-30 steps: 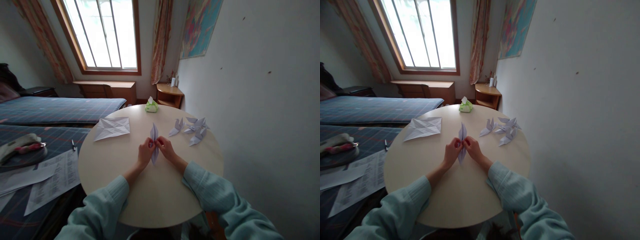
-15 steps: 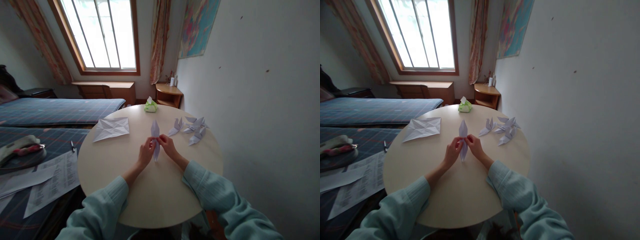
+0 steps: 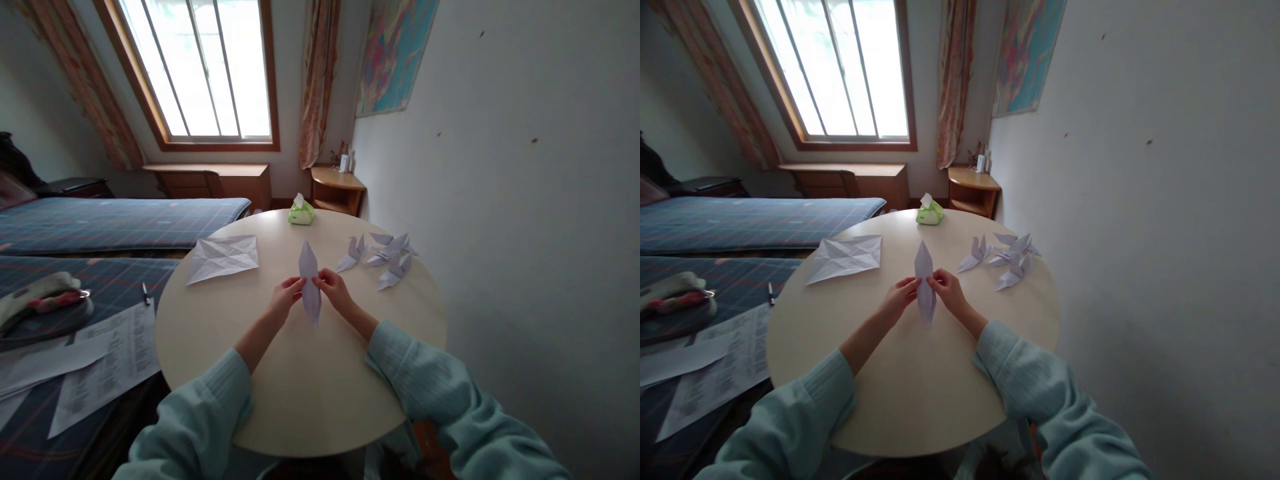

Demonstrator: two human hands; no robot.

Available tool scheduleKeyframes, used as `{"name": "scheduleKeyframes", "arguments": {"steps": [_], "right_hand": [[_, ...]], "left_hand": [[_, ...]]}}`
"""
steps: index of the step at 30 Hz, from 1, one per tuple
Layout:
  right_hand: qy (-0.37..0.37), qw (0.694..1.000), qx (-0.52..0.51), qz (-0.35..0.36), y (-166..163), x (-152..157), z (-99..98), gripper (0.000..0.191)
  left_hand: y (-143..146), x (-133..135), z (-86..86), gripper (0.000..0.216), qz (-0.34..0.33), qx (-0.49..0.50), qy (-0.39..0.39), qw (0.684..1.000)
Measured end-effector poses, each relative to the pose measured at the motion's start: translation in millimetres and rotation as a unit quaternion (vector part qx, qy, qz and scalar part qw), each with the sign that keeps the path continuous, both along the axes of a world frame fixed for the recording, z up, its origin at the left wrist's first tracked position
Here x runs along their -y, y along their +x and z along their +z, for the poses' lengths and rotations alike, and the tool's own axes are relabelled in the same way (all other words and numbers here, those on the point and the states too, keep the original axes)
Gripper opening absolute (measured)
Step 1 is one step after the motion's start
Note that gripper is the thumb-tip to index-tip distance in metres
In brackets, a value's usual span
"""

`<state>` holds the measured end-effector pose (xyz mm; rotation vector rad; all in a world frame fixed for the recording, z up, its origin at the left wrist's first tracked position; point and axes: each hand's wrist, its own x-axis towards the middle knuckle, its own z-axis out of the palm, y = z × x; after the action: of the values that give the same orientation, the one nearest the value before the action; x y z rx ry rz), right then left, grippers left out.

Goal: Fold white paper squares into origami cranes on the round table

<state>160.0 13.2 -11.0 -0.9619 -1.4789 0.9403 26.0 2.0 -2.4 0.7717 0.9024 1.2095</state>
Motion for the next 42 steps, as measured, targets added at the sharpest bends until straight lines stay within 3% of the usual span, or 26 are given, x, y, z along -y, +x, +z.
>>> {"name": "scheduleKeyframes", "arguments": {"steps": [7, 17, 26, 42], "right_hand": [[-0.055, 0.996, -0.057, 0.029, 1, 3, 8.0, 0.028], [-0.097, 0.985, -0.115, 0.084, 2, 1, 3.4, 0.023], [-0.06, 0.989, -0.091, 0.098, 3, 1, 4.1, 0.02], [-0.049, 0.996, -0.047, 0.05, 3, 4, 7.4, 0.025]], "left_hand": [[4, 0, -0.3, 0.003, -0.057, 0.084, -0.045, 0.994], [0, -5, -8.6, 0.01, -0.103, 0.109, -0.019, 0.988], [1, 0, -2.5, 0.025, -0.164, 0.116, 0.008, 0.98], [0, 0, 1.3, 0.024, -0.028, 0.047, 0.023, 0.998]]}}
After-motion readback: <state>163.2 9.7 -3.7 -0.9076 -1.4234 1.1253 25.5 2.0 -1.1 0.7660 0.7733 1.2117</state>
